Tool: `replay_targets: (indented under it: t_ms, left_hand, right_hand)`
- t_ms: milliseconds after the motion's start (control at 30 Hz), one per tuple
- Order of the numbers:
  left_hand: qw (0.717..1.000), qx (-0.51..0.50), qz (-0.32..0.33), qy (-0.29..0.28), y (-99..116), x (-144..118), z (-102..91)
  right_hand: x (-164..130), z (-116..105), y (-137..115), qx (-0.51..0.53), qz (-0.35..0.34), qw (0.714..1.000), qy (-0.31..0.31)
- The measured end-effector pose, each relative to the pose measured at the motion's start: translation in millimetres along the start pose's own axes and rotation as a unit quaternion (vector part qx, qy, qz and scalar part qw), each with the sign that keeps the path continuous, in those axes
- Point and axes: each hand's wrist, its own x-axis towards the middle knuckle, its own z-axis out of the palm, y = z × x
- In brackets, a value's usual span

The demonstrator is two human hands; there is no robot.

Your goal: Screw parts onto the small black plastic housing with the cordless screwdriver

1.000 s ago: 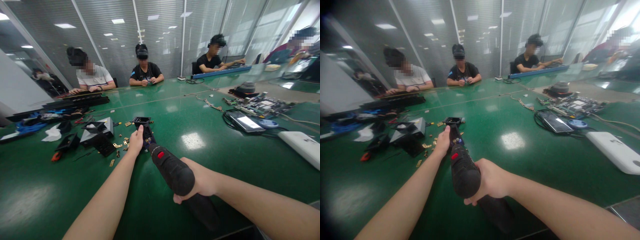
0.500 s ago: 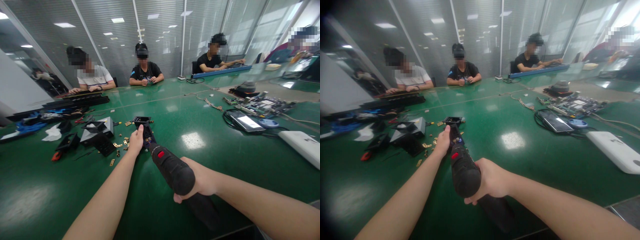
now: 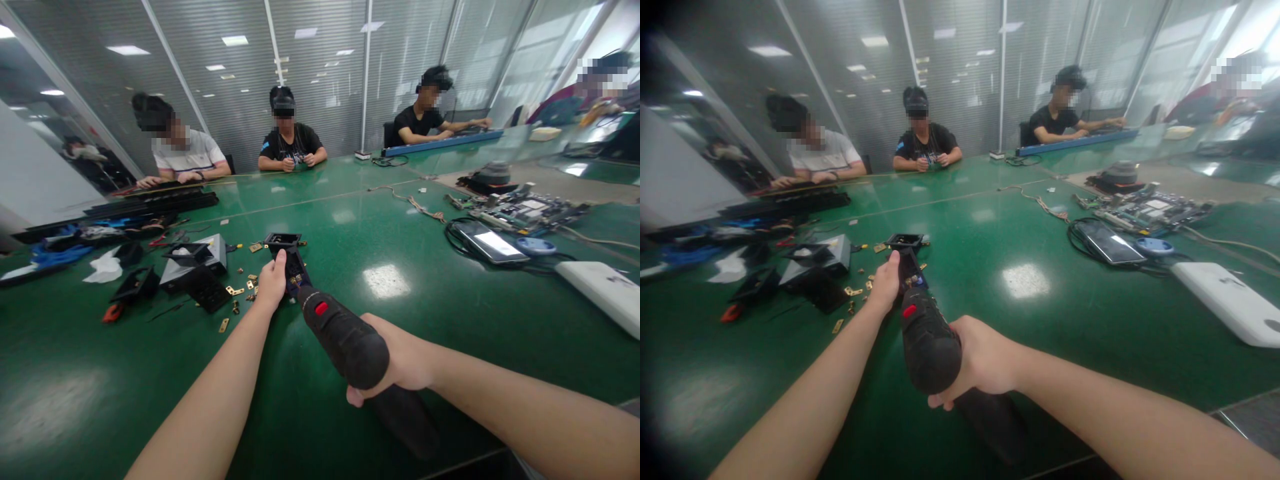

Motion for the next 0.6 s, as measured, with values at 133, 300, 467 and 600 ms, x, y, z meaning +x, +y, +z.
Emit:
replay_targets:
  t_ms: [133, 300, 467, 600]
  left_hand:
    - [1.000, -0.002, -0.005, 0.002, 1.1, -0.5, 0.4]
    - [1.000, -0.009, -0.012, 0.000, 2.9, -1.2, 0.6]
    - [1.000, -0.004, -0.011, 0.001, 4.9, -2.8, -0.1]
    - [1.000, -0.010, -0.010, 0.001, 6.0, -3.7, -0.1]
  right_hand:
    - [-0.1, 0.7, 1.2, -0.004, -0.008, 1.000, -0.007]
    - [-0.6, 0.4, 0.1, -0.008, -0.008, 1.000, -0.005]
    - [-1.0, -0.1, 0.0, 0.010, -0.018, 1.000, -0.017]
    - [-0.5, 0.7, -0.1, -0.003, -0.010, 1.000, -0.014]
